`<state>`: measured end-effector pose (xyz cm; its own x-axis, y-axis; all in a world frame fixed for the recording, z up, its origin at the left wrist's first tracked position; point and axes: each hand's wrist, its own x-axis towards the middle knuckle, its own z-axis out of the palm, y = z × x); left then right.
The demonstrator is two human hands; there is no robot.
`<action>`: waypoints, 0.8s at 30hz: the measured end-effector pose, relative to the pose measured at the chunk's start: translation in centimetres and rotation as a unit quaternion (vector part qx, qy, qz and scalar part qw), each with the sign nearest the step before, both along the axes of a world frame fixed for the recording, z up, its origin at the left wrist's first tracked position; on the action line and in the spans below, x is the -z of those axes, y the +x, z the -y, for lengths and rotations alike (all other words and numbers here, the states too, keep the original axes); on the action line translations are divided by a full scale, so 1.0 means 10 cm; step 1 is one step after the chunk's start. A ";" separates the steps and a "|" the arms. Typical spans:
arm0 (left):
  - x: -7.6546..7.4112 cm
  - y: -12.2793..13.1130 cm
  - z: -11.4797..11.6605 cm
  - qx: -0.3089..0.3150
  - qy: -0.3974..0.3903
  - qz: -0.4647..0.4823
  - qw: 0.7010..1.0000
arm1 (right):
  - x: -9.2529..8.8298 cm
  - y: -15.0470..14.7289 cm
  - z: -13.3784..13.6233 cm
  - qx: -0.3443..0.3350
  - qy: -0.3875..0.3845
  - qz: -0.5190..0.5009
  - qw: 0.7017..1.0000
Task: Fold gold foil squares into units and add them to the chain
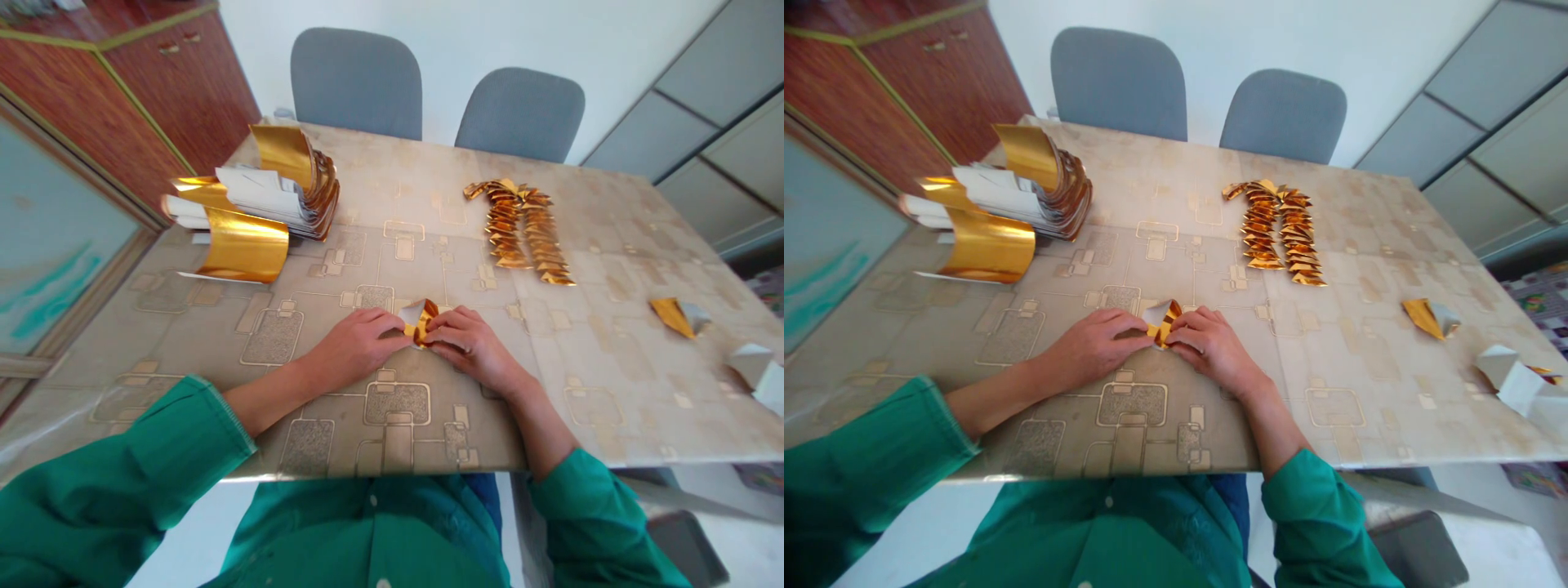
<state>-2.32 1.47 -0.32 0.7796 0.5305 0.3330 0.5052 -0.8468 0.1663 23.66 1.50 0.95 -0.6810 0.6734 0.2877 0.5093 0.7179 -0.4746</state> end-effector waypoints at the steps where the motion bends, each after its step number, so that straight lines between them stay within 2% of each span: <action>1: 0.00 0.00 0.00 -0.002 -0.011 0.008 1.000 | 0.00 0.00 0.00 -0.001 -0.004 -0.002 1.000; 4: -0.01 -0.01 0.00 -0.010 -0.029 0.024 0.999 | 0.00 0.00 -0.01 -0.004 -0.013 -0.008 1.000; 8: 0.00 -0.01 -0.01 0.005 -0.003 0.010 1.000 | 0.02 -0.01 -0.02 0.005 -0.025 -0.027 0.999; 16: -0.03 -0.01 0.00 0.017 0.036 -0.034 0.999 | 0.04 -0.14 -0.02 0.091 -0.059 -0.040 0.993; 24: -0.03 -0.01 0.00 0.018 0.036 -0.033 0.999 | 0.11 -0.24 -0.04 0.165 -0.073 -0.058 0.982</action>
<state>-2.41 1.46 -0.06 0.8192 0.4785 0.3161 0.4821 -0.8731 0.0722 21.31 1.85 -0.17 -0.3875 0.8917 0.2340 0.6388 0.4428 -0.6292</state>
